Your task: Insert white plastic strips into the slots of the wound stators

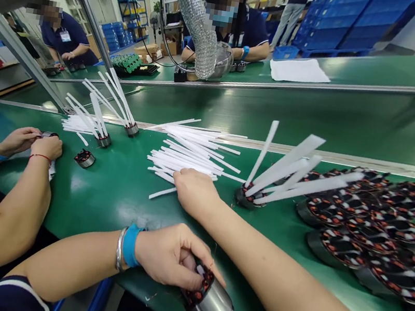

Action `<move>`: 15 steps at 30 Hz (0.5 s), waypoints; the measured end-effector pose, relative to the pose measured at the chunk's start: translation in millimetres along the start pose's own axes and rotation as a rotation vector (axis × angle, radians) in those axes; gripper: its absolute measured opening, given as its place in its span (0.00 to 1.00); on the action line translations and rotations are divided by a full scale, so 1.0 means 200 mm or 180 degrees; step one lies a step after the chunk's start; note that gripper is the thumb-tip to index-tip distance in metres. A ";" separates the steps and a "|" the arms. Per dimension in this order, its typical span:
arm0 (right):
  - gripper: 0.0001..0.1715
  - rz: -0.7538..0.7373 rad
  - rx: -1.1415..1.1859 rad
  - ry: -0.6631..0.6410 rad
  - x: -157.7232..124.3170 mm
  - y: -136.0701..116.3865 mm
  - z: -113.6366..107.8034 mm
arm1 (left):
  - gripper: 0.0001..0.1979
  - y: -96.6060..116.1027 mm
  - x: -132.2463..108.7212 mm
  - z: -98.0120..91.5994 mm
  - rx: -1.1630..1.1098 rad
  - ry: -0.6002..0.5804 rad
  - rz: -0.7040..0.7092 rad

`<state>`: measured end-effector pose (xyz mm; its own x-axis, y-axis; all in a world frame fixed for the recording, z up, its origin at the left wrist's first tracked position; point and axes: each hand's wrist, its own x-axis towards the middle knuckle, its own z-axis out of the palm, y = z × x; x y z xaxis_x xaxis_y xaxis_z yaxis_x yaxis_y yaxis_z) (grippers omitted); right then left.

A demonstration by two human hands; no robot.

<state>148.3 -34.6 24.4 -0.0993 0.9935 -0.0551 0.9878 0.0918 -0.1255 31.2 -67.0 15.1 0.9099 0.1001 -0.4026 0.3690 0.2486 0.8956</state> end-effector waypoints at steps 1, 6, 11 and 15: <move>0.11 0.0044 -0.0098 -0.0082 0.00 -0.01 -0.01 | 0.20 -0.01 0.01 0.00 0.0018 0.0008 -0.0027; 0.14 0.0266 -0.0293 -0.0382 0.01 -0.02 -0.03 | 0.20 -0.02 0.01 0.00 0.0045 0.0056 -0.0126; 0.15 0.0111 -0.0182 -0.0222 0.02 -0.04 -0.03 | 0.18 -0.03 0.01 -0.01 -0.0390 0.0041 0.0036; 0.14 0.0036 0.0217 -0.0175 -0.01 -0.05 -0.03 | 0.19 -0.03 0.00 -0.02 -0.0740 -0.0116 0.0236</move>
<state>140.0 -37.0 30.9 -0.0964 0.9891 -0.1110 0.9787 0.0739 -0.1915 28.7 -63.5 9.3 0.9407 0.0927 -0.3265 0.2510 0.4574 0.8531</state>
